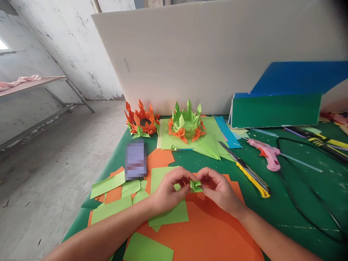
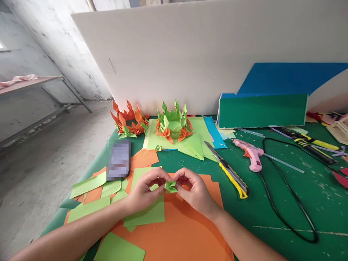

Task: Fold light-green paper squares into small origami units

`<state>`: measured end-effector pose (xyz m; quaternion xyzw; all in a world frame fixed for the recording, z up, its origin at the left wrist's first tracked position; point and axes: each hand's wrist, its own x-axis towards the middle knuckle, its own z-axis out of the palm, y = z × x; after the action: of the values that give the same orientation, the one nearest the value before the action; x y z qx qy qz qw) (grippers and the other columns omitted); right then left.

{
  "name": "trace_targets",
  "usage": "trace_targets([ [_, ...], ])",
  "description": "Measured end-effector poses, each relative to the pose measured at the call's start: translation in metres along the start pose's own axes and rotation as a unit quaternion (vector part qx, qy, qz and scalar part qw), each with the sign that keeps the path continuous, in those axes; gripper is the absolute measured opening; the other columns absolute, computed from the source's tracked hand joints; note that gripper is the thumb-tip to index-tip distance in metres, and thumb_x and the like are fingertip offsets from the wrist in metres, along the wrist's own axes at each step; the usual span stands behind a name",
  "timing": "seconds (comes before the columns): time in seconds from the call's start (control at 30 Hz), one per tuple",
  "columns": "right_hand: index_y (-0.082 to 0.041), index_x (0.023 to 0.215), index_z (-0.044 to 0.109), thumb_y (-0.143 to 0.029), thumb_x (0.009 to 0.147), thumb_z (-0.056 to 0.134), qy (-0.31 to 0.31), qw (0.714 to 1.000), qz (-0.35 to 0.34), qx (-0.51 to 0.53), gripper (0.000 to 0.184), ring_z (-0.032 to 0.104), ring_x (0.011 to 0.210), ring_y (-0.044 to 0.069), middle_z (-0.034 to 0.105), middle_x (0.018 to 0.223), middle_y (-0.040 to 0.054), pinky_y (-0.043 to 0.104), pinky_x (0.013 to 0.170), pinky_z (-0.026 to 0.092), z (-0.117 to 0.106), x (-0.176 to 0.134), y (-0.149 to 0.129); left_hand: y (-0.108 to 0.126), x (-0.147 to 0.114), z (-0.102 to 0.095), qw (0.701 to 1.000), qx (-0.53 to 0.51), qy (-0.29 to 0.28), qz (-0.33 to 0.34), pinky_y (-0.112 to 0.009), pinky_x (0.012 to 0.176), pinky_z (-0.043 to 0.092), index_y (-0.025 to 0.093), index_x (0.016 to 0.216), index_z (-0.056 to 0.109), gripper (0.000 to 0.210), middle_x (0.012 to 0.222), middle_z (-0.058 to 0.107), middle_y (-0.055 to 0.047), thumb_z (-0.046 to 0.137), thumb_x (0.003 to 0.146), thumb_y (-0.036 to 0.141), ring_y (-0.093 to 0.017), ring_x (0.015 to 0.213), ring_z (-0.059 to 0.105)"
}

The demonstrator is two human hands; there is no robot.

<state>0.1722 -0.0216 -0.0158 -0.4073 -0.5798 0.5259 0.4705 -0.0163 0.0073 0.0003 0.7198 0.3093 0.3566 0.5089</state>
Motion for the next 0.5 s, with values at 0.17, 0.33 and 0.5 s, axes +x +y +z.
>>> trace_targets([
  [0.17, -0.022, 0.085, 0.055, -0.026, 0.084, 0.064, -0.007, 1.0, 0.007, 0.001, 0.01, 0.054, 0.073, 0.013, 0.054, 0.08, -0.0016, 0.024, 0.066, 0.048, 0.0005, 0.0, -0.0002, 0.0022, 0.0009, -0.0039, 0.998, 0.052, -0.026, 0.031, -0.025, 0.068, 0.051, 0.019, 0.086, 0.063, 0.019, 0.084, 0.06, -0.004, 0.055, 0.075, 0.006, -0.014, 0.075, 0.057],
  [0.33, -0.022, 0.085, 0.056, -0.022, 0.084, 0.063, -0.015, 1.0, 0.018, -0.01, 0.008, 0.054, 0.074, 0.013, 0.056, 0.08, -0.0017, 0.023, 0.066, 0.047, 0.0011, -0.0002, -0.0004, 0.0038, 0.0018, -0.0059, 0.997, 0.067, -0.039, -0.017, -0.026, 0.069, 0.052, 0.018, 0.084, 0.065, 0.011, 0.083, 0.063, -0.005, 0.057, 0.079, 0.012, -0.014, 0.072, 0.06],
  [0.5, -0.022, 0.084, 0.055, -0.031, 0.084, 0.066, -0.013, 0.999, 0.041, 0.01, 0.014, 0.052, 0.068, 0.011, 0.053, 0.079, -0.0021, 0.022, 0.059, 0.045, 0.0015, 0.0016, -0.0008, 0.0007, 0.0032, -0.0046, 0.996, 0.001, -0.033, -0.08, -0.029, 0.074, 0.052, 0.016, 0.083, 0.064, 0.006, 0.085, 0.064, -0.006, 0.061, 0.081, 0.021, -0.015, 0.076, 0.061],
])
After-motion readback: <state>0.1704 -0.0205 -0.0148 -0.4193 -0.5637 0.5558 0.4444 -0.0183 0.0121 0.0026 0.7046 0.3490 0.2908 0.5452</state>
